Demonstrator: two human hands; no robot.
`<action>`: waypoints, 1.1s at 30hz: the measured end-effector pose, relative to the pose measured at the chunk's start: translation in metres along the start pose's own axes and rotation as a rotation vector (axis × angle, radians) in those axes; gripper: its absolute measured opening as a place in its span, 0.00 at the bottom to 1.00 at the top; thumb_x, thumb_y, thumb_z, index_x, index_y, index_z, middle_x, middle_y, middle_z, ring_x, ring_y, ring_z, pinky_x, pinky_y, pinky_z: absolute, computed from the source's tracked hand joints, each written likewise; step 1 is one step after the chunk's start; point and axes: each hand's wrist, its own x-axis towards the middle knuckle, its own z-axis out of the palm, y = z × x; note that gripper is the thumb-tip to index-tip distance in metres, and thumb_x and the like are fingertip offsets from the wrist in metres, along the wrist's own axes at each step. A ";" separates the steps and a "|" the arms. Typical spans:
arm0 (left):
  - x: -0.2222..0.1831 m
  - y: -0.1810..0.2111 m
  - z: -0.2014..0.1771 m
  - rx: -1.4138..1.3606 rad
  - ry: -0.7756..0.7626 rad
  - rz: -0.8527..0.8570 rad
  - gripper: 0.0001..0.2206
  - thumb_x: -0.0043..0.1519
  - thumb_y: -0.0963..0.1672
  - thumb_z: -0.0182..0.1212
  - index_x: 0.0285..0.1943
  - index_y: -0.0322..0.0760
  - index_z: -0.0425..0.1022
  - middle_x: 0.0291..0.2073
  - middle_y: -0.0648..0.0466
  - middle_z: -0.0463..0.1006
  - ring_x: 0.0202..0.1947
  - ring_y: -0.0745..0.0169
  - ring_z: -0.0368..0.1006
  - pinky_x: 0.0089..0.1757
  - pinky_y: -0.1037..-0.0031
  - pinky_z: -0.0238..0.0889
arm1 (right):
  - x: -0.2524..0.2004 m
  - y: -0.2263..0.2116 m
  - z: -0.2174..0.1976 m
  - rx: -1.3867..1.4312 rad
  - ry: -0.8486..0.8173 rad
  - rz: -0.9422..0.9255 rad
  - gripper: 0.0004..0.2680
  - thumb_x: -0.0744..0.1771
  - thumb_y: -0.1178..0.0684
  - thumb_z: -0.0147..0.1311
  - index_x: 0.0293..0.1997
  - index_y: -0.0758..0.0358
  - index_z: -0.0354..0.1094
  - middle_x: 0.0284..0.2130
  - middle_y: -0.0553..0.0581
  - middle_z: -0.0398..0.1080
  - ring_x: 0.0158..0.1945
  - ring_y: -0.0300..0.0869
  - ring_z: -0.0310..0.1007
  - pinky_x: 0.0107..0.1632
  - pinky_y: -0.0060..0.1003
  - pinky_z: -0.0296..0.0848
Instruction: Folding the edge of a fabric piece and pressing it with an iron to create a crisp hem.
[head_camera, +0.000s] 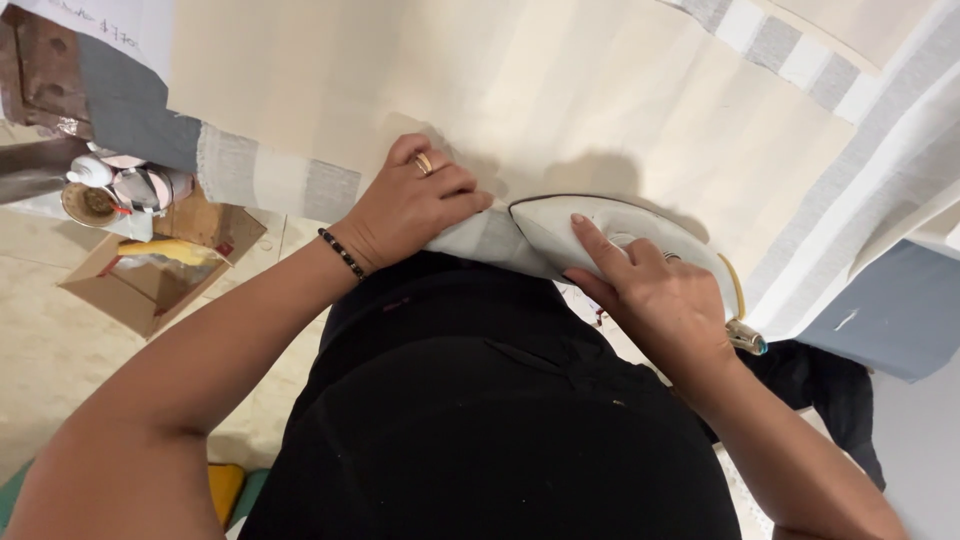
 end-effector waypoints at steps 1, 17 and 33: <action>0.000 0.000 0.002 -0.004 -0.003 0.003 0.15 0.63 0.35 0.62 0.48 0.53 0.79 0.35 0.64 0.72 0.34 0.62 0.67 0.54 0.65 0.52 | 0.000 0.001 -0.001 0.002 -0.004 0.005 0.19 0.70 0.29 0.53 0.67 0.36 0.68 0.23 0.46 0.59 0.14 0.39 0.50 0.15 0.38 0.59; 0.043 0.014 0.011 0.062 -0.377 -0.387 0.05 0.48 0.39 0.56 0.21 0.41 0.75 0.28 0.53 0.75 0.32 0.48 0.68 0.50 0.55 0.51 | 0.011 -0.008 -0.005 0.060 -0.047 0.022 0.18 0.70 0.30 0.50 0.67 0.35 0.67 0.24 0.48 0.61 0.13 0.42 0.53 0.15 0.40 0.59; -0.007 -0.001 -0.023 0.032 0.013 -0.062 0.09 0.67 0.38 0.64 0.51 0.48 0.81 0.45 0.61 0.77 0.43 0.60 0.70 0.53 0.64 0.54 | 0.009 -0.015 0.000 0.033 -0.022 0.054 0.19 0.70 0.29 0.51 0.68 0.35 0.67 0.24 0.48 0.61 0.13 0.43 0.53 0.14 0.41 0.57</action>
